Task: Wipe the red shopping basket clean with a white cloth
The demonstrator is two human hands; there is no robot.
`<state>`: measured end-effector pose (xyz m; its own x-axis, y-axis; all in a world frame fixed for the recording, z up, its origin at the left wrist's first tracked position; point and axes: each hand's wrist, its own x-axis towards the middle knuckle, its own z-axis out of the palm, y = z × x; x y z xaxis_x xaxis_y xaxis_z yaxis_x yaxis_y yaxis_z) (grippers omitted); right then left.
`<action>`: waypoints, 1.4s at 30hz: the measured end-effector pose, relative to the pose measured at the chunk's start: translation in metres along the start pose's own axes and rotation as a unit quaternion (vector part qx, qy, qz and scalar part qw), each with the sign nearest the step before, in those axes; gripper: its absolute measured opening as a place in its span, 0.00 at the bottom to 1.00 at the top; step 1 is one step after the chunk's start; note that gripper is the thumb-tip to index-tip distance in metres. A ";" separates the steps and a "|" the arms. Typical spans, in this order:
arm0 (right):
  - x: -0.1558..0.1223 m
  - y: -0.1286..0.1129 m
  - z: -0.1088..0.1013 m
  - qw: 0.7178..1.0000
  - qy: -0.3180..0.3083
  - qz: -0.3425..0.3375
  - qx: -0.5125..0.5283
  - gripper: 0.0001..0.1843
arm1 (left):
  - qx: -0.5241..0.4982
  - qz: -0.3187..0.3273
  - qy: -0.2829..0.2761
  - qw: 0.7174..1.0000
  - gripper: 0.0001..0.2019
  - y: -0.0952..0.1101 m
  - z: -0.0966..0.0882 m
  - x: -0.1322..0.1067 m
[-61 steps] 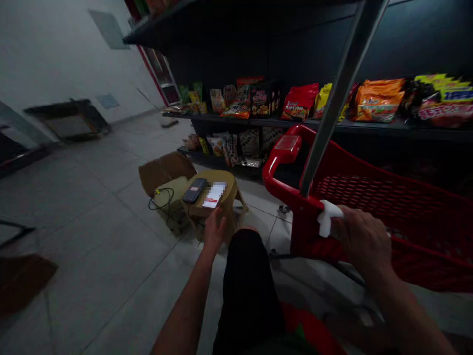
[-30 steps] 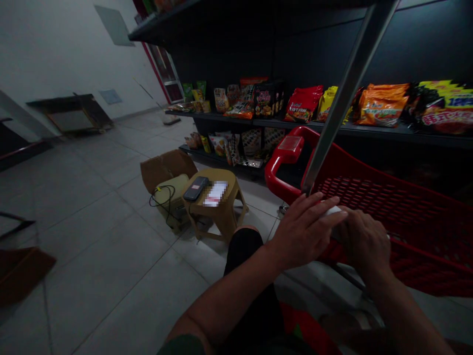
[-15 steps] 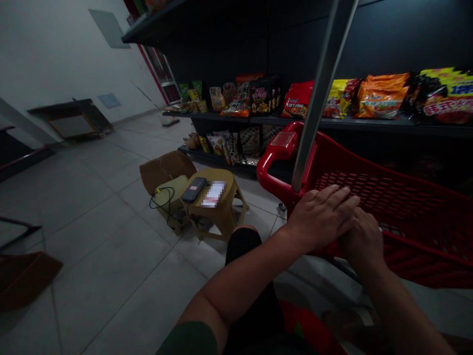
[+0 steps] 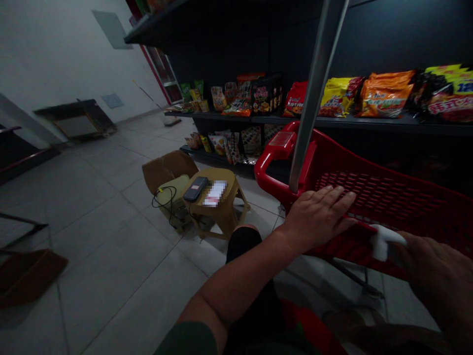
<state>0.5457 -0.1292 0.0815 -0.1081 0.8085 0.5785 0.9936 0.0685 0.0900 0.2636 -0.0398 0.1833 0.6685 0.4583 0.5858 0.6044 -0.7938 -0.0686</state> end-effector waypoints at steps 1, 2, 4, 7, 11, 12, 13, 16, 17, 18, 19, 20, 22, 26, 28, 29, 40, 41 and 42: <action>-0.007 0.009 0.001 1.000 0.006 0.005 -0.005 0.20 | 0.002 0.004 0.001 1.000 0.27 0.000 0.002 0.000; -0.012 0.015 0.001 1.000 0.009 0.007 -0.011 0.20 | 0.004 0.008 0.000 1.000 0.27 0.000 0.004 -0.001; -0.014 0.018 0.001 1.000 0.015 0.012 -0.020 0.20 | 0.010 0.011 -0.004 1.000 0.26 0.001 0.007 -0.001; 0.001 -0.006 -0.004 1.000 0.014 0.013 -0.020 0.19 | 0.024 0.003 -0.009 1.000 0.24 0.002 0.012 0.000; 0.044 -0.076 -0.015 1.000 0.011 0.012 0.010 0.17 | 0.037 -0.002 0.003 0.999 0.24 0.002 0.012 0.000; 0.055 -0.092 -0.018 1.000 0.005 0.011 0.019 0.16 | 0.042 -0.004 0.004 0.999 0.24 0.002 0.012 -0.001; 0.065 -0.106 -0.020 1.000 -0.002 0.005 0.026 0.15 | 0.047 -0.007 0.002 0.999 0.25 0.001 0.012 -0.001; 0.081 -0.124 -0.021 0.999 -0.007 -0.018 0.044 0.15 | 0.066 -0.019 -0.010 0.998 0.27 -0.005 0.011 -0.003; 0.082 -0.124 -0.020 0.998 -0.005 -0.026 0.052 0.15 | 0.072 -0.021 -0.013 0.997 0.27 -0.007 0.010 -0.004; 0.081 -0.120 -0.017 0.998 -0.006 -0.034 0.060 0.15 | 0.078 -0.022 -0.014 0.997 0.26 -0.010 0.010 -0.006; 0.078 -0.114 -0.015 0.997 -0.009 -0.039 0.068 0.16 | 0.083 -0.020 -0.014 0.996 0.26 -0.013 0.010 -0.007; 0.074 -0.106 -0.013 0.996 -0.012 -0.042 0.074 0.16 | 0.085 -0.019 -0.014 0.996 0.26 -0.015 0.009 -0.008; 0.062 -0.089 -0.010 0.996 -0.024 -0.044 0.074 0.17 | 0.085 -0.015 -0.014 0.996 0.26 -0.019 0.009 -0.011; 0.040 -0.061 -0.014 0.997 -0.039 -0.020 0.062 0.17 | 0.071 0.003 -0.010 0.997 0.25 -0.022 0.006 -0.016; 0.033 -0.055 -0.017 0.997 -0.045 -0.005 0.065 0.17 | 0.066 0.014 -0.011 0.998 0.24 -0.023 0.005 -0.018; 0.030 -0.053 -0.018 0.997 -0.049 -0.002 0.067 0.17 | 0.064 0.016 -0.013 0.998 0.23 -0.023 0.004 -0.018; -0.003 -0.001 -0.010 0.999 0.023 -0.020 0.034 0.17 | 0.041 0.014 0.004 0.999 0.16 -0.022 0.000 -0.018; -0.006 0.003 -0.009 0.999 0.033 -0.020 0.027 0.18 | 0.043 0.011 0.001 0.999 0.16 -0.021 0.000 -0.017; -0.008 0.005 -0.009 0.999 0.036 -0.017 0.020 0.18 | 0.046 0.007 -0.003 0.999 0.16 -0.019 0.000 -0.017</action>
<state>0.5508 -0.1405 0.0845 -0.1420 0.7612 0.6328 0.9897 0.1197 0.0780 0.2407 -0.0319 0.1744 0.6795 0.4506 0.5790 0.6320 -0.7603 -0.1499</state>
